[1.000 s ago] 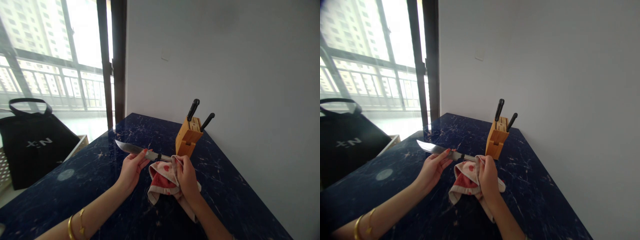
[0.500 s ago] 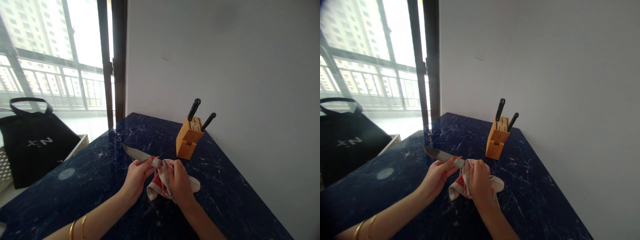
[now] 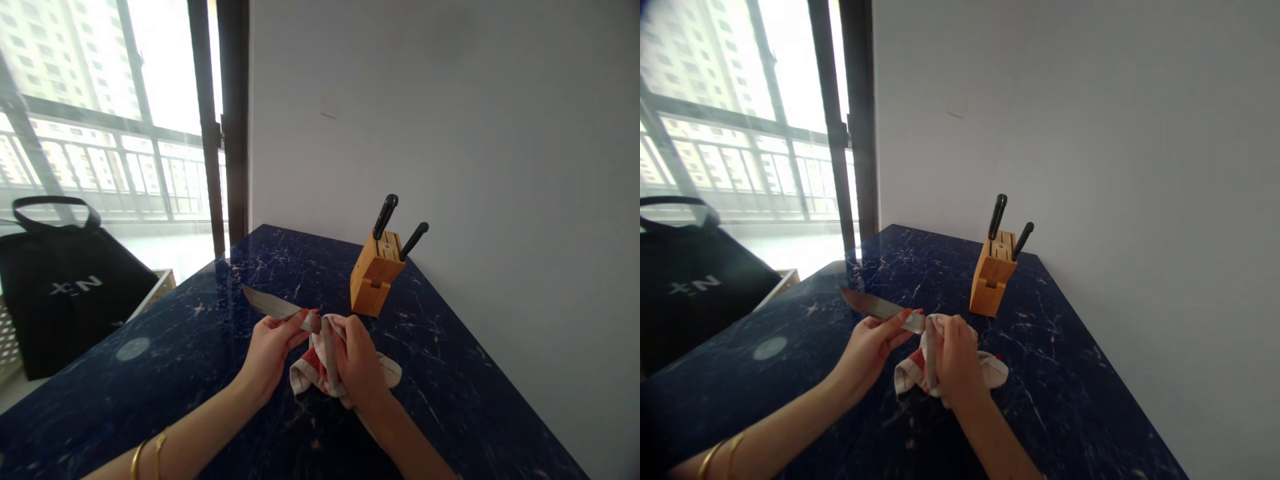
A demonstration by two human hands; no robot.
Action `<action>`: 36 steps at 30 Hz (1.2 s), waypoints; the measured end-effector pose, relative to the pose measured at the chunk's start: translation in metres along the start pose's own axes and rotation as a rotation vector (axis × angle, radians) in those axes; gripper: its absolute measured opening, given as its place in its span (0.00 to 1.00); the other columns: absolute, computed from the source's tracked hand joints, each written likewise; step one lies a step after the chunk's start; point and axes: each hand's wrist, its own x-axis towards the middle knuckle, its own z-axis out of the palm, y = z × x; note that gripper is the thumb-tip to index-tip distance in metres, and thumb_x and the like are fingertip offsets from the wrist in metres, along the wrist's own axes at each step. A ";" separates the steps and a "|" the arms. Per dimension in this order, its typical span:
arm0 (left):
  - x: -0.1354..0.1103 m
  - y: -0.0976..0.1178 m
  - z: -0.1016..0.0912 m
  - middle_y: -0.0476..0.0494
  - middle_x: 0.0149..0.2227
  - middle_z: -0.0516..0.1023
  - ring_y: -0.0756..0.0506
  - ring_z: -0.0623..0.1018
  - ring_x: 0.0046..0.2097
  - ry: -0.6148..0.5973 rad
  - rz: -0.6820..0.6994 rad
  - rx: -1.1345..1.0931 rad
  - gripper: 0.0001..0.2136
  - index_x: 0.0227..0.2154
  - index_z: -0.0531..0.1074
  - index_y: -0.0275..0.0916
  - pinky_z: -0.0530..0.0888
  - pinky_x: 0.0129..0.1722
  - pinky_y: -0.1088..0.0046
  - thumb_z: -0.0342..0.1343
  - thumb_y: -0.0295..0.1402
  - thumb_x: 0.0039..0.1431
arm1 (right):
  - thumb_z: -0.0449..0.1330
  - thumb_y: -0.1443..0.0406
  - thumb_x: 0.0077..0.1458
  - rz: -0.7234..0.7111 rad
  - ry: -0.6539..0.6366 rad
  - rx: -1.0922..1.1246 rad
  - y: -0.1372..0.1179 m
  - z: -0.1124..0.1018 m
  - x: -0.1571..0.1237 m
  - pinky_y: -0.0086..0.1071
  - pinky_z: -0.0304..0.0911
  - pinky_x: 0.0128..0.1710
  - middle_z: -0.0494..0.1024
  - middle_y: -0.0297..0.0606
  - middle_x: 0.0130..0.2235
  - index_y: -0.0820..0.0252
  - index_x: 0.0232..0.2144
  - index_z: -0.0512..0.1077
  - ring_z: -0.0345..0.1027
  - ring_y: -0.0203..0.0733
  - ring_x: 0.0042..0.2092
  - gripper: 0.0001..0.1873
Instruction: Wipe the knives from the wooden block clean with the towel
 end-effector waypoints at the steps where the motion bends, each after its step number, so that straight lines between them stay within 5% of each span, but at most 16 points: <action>1: 0.001 0.001 -0.001 0.37 0.34 0.79 0.44 0.78 0.37 0.011 0.010 0.001 0.09 0.31 0.74 0.29 0.75 0.37 0.73 0.61 0.29 0.46 | 0.47 0.65 0.56 0.023 0.028 0.015 0.002 -0.001 0.001 0.38 0.62 0.39 0.71 0.41 0.35 0.59 0.36 0.63 0.66 0.44 0.39 0.08; 4: 0.004 0.004 -0.002 0.37 0.34 0.79 0.44 0.78 0.37 0.047 0.038 -0.016 0.08 0.30 0.73 0.30 0.75 0.35 0.75 0.61 0.29 0.46 | 0.47 0.62 0.57 0.078 0.108 0.024 0.005 -0.002 0.003 0.38 0.63 0.38 0.70 0.42 0.34 0.59 0.34 0.63 0.67 0.44 0.38 0.09; 10: 0.006 0.002 -0.004 0.35 0.35 0.79 0.43 0.78 0.38 0.036 -0.006 -0.040 0.08 0.29 0.73 0.29 0.76 0.36 0.73 0.61 0.28 0.46 | 0.49 0.62 0.57 -0.050 0.026 -0.012 0.005 0.005 -0.001 0.42 0.61 0.42 0.70 0.40 0.36 0.57 0.39 0.63 0.65 0.44 0.41 0.09; 15: 0.012 0.008 -0.007 0.35 0.36 0.78 0.44 0.78 0.38 0.085 0.033 -0.085 0.06 0.30 0.72 0.29 0.76 0.35 0.75 0.60 0.25 0.47 | 0.46 0.64 0.58 0.051 0.117 0.022 0.016 0.002 0.001 0.39 0.62 0.41 0.69 0.41 0.37 0.59 0.39 0.62 0.65 0.43 0.41 0.09; 21: 0.013 0.003 -0.008 0.33 0.35 0.78 0.43 0.78 0.37 0.103 -0.021 -0.108 0.05 0.30 0.72 0.29 0.76 0.33 0.74 0.58 0.23 0.48 | 0.47 0.64 0.57 -0.003 0.073 -0.006 0.009 -0.002 0.003 0.40 0.62 0.42 0.70 0.42 0.36 0.59 0.38 0.64 0.65 0.44 0.40 0.09; 26: 0.014 0.007 -0.010 0.34 0.36 0.78 0.45 0.78 0.36 0.104 0.016 -0.124 0.03 0.30 0.72 0.29 0.76 0.34 0.75 0.56 0.22 0.50 | 0.47 0.62 0.57 0.135 0.135 0.026 0.016 -0.005 0.006 0.38 0.62 0.39 0.70 0.41 0.35 0.59 0.35 0.63 0.66 0.43 0.38 0.08; 31: 0.016 0.008 -0.011 0.34 0.35 0.78 0.45 0.78 0.35 0.112 0.001 -0.127 0.03 0.30 0.72 0.29 0.76 0.34 0.75 0.56 0.22 0.51 | 0.47 0.63 0.57 0.046 0.105 0.061 0.023 -0.002 0.005 0.39 0.60 0.42 0.70 0.42 0.36 0.59 0.37 0.63 0.65 0.43 0.41 0.08; 36: 0.018 0.011 -0.012 0.34 0.35 0.78 0.45 0.79 0.35 0.116 -0.005 -0.157 0.03 0.30 0.72 0.28 0.77 0.33 0.76 0.55 0.21 0.51 | 0.48 0.59 0.57 0.210 0.186 0.166 0.025 -0.006 0.007 0.36 0.62 0.37 0.72 0.39 0.34 0.59 0.35 0.63 0.67 0.42 0.36 0.10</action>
